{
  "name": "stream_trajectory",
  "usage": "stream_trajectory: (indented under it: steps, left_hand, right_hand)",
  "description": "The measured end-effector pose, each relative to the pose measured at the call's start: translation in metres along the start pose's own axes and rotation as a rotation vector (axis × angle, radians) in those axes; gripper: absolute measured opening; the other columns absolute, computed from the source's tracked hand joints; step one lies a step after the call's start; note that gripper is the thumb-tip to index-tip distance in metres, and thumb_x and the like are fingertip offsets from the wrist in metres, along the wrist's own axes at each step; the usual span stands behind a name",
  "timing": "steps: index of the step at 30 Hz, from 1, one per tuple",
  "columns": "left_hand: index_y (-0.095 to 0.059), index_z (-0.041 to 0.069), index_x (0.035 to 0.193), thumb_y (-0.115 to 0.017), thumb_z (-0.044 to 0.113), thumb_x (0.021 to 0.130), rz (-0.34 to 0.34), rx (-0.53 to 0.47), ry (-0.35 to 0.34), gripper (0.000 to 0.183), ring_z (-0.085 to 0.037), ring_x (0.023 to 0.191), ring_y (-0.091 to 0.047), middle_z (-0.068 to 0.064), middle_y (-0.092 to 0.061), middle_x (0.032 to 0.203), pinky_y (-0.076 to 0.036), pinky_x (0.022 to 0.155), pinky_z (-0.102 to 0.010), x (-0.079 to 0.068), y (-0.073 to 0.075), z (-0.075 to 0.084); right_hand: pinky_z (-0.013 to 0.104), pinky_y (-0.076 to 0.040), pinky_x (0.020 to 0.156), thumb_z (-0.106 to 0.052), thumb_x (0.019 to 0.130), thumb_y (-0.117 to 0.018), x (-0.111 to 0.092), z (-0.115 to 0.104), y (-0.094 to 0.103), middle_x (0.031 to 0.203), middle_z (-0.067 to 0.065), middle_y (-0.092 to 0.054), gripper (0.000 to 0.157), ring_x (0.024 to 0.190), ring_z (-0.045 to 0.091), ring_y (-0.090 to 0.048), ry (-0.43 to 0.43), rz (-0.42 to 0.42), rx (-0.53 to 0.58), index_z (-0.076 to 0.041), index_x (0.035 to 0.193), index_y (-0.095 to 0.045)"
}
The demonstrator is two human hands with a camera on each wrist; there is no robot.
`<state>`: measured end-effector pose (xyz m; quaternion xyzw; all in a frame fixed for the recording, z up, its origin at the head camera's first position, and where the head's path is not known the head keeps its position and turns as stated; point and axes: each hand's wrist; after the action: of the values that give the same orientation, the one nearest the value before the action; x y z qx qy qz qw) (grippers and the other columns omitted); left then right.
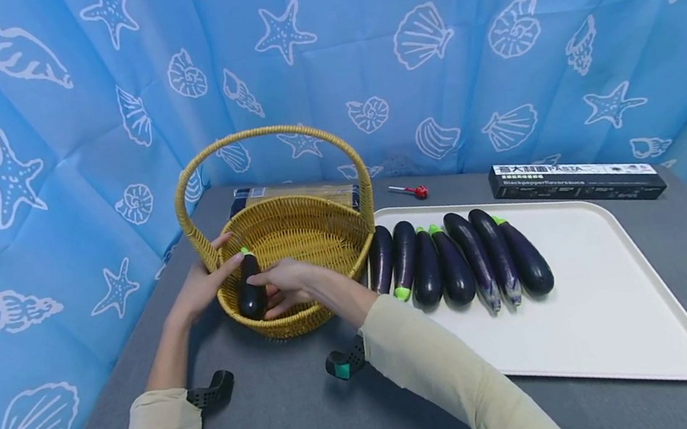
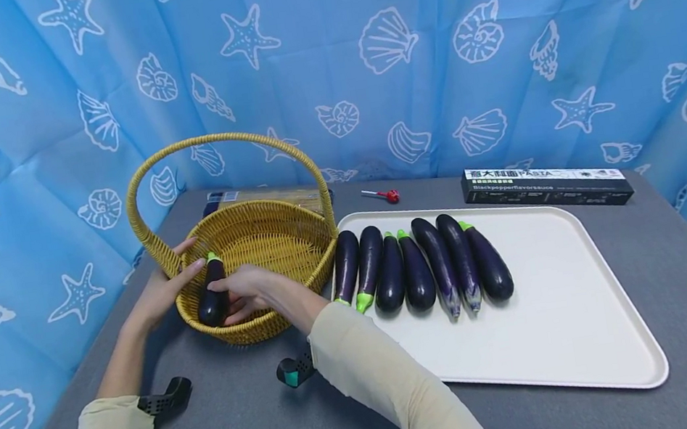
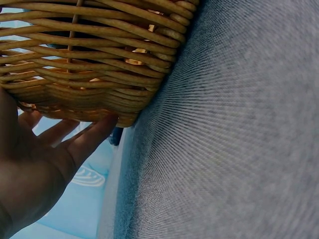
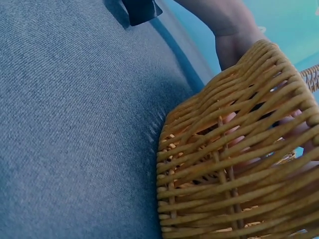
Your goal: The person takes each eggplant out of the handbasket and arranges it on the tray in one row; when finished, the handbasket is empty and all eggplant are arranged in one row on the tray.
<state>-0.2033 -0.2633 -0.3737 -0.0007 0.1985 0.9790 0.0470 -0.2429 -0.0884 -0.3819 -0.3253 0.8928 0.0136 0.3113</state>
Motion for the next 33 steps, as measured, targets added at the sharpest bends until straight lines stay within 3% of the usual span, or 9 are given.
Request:
stream_trajectory:
  steps: [7,17,33]
  left_hand:
    - [-0.022,0.005,0.152,-0.055,0.029,0.098,0.007,0.013,0.004,0.067,-0.044,0.132,-0.030,-0.028,-0.019,0.152,-0.029,0.104,-0.059,0.000,0.000,-0.001]
    - [-0.021,0.006,0.152,-0.054,0.030,0.098,0.001,-0.005,0.014,0.067,-0.044,0.131,-0.033,-0.029,-0.021,0.150,-0.029,0.104,-0.057,0.000,0.000,-0.001]
    - [-0.019,0.006,0.152,-0.054,0.028,0.098,0.006,0.015,-0.001,0.068,-0.046,0.134,-0.025,-0.026,-0.011,0.154,-0.025,0.105,-0.060,0.000,0.001,-0.003]
  right_hand:
    - [0.044,-0.055,0.078,-0.015,0.098,-0.056,-0.003,-0.001,0.004,0.102,0.020,-0.055,0.054,0.092,0.035,-0.062,0.011,0.009,-0.015,-0.001,0.145,-0.033]
    - [0.046,-0.053,0.081,-0.016,0.098,-0.056,-0.014,-0.004,0.016,0.105,0.019,-0.055,0.054,0.088,0.031,-0.064,0.056,-0.018,-0.050,-0.007,0.146,-0.033]
    - [0.045,-0.050,0.087,-0.016,0.100,-0.052,-0.052,-0.010,0.056,0.132,0.017,-0.048,0.058,0.117,0.033,-0.052,0.144,-0.089,0.053,-0.008,0.150,-0.025]
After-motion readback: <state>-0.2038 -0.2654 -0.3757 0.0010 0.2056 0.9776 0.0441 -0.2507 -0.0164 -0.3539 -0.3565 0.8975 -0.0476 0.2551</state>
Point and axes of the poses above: each hand's wrist, its own x-axis towards the middle knuckle, its own y-axis out of the back of the hand, z = x × y
